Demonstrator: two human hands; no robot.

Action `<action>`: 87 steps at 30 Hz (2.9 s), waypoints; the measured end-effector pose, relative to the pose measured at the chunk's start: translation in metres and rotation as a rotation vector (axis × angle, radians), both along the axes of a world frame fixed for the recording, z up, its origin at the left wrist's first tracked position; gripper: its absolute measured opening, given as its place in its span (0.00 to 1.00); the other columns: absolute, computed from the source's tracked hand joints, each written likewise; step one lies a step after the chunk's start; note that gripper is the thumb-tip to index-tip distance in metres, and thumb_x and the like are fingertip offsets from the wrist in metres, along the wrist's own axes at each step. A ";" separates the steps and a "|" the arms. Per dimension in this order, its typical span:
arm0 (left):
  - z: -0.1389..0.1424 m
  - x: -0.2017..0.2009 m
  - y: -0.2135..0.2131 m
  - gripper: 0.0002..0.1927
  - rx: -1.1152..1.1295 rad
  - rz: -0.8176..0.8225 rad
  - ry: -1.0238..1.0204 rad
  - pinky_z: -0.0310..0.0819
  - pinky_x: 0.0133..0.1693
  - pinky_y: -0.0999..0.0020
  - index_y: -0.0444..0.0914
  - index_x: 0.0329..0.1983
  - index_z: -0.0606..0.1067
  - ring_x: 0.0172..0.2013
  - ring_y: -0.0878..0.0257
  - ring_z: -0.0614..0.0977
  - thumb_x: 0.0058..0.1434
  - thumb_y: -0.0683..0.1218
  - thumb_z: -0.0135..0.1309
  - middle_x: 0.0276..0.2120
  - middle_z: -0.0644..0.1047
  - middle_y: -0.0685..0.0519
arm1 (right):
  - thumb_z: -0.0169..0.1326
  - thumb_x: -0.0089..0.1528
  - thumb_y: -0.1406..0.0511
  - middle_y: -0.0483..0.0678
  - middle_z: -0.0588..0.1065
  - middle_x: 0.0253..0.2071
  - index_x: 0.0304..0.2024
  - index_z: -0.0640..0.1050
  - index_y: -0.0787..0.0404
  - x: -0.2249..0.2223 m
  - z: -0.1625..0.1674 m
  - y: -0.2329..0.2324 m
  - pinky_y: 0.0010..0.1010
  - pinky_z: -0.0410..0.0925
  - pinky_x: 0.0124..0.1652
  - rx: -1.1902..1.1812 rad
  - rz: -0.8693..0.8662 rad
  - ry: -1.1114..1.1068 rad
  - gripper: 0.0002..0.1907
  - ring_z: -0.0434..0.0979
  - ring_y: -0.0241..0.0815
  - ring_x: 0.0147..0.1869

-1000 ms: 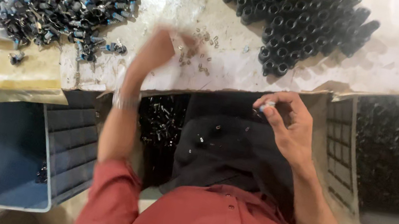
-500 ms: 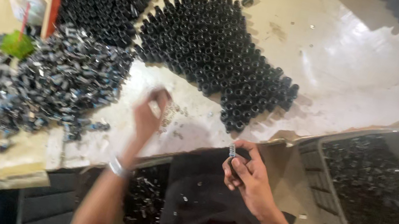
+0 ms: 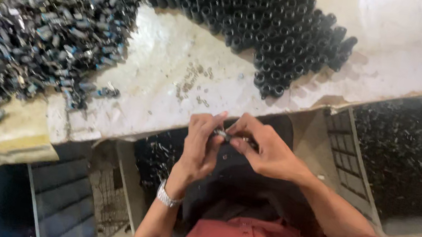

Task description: The person picks small black plastic components one at a time from a mixed pile on the workbench, briefly handles each part with both hands, and places matching parts into organized rows on the table while discarding others into bins below.

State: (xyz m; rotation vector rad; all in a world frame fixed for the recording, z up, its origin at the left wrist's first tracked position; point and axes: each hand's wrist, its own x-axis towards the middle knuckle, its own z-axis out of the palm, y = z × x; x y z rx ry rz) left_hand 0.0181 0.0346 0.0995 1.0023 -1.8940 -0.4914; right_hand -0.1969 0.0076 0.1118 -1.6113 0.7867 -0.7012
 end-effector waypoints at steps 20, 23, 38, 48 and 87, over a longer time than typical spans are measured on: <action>0.025 0.133 0.061 0.14 0.058 0.480 -0.314 0.76 0.47 0.62 0.40 0.47 0.80 0.44 0.56 0.83 0.60 0.36 0.52 0.40 0.82 0.48 | 0.58 0.55 0.49 0.54 0.73 0.51 0.59 0.75 0.60 0.061 -0.001 -0.020 0.41 0.68 0.43 -0.952 -0.263 0.512 0.34 0.71 0.51 0.45; 0.016 0.142 0.025 0.13 0.037 0.834 -0.488 0.73 0.49 0.55 0.33 0.54 0.77 0.47 0.47 0.79 0.68 0.38 0.49 0.47 0.79 0.41 | 0.58 0.59 0.48 0.51 0.71 0.54 0.61 0.74 0.58 0.064 -0.001 -0.022 0.42 0.67 0.46 -0.991 -0.211 0.611 0.33 0.70 0.51 0.49; 0.014 0.161 -0.045 0.15 0.020 0.689 -0.765 0.71 0.59 0.56 0.37 0.52 0.80 0.57 0.47 0.77 0.64 0.35 0.50 0.53 0.81 0.48 | 0.59 0.64 0.65 0.46 0.80 0.42 0.40 0.81 0.58 0.056 -0.019 -0.049 0.39 0.68 0.49 -0.682 -0.308 0.239 0.04 0.78 0.50 0.46; 0.024 0.155 -0.033 0.09 -0.079 0.811 -0.576 0.72 0.56 0.57 0.40 0.50 0.82 0.48 0.54 0.80 0.68 0.43 0.64 0.43 0.82 0.48 | 0.58 0.62 0.52 0.56 0.69 0.60 0.63 0.76 0.49 0.064 0.015 -0.041 0.50 0.65 0.54 -0.859 -0.066 0.649 0.27 0.69 0.59 0.56; -0.014 -0.031 0.017 0.16 0.732 0.145 1.386 0.76 0.32 0.68 0.27 0.53 0.76 0.28 0.62 0.80 0.67 0.43 0.56 0.31 0.80 0.47 | 0.54 0.65 0.73 0.45 0.80 0.40 0.44 0.82 0.66 0.040 -0.005 0.015 0.17 0.57 0.22 0.195 -0.466 -0.447 0.07 0.65 0.23 0.25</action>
